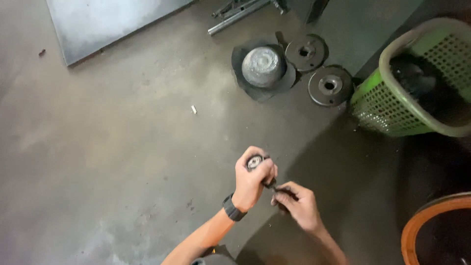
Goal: The person carries a basket of metal parts, sits on the floor sorting through them, then works at a lathe, fitting a cylindrical part into the chuck and turning the machine's handles. They then move to a workbench where they handle, fit, and assemble small metal components using hand tools.
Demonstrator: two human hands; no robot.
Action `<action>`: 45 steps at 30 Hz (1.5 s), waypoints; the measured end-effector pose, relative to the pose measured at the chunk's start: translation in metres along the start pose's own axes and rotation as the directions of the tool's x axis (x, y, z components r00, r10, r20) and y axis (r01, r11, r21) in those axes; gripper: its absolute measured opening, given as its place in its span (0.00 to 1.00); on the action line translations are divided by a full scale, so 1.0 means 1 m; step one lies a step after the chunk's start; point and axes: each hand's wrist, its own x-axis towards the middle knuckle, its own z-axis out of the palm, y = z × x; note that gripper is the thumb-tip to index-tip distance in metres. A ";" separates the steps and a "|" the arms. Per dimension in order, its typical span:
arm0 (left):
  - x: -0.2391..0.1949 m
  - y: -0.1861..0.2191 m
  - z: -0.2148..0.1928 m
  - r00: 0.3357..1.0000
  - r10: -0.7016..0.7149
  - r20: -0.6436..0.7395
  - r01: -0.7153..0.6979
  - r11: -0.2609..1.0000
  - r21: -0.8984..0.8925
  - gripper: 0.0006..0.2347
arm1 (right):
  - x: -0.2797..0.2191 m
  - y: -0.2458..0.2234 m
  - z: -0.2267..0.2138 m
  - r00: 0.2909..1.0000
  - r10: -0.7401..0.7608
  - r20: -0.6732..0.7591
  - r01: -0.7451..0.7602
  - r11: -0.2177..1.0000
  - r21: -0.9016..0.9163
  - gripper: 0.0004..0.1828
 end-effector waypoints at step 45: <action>0.005 0.005 -0.008 0.974 -0.194 -0.116 0.191 0.981 -0.044 0.05 | -0.009 0.064 0.009 0.906 0.171 0.387 -0.356 0.803 0.479 0.19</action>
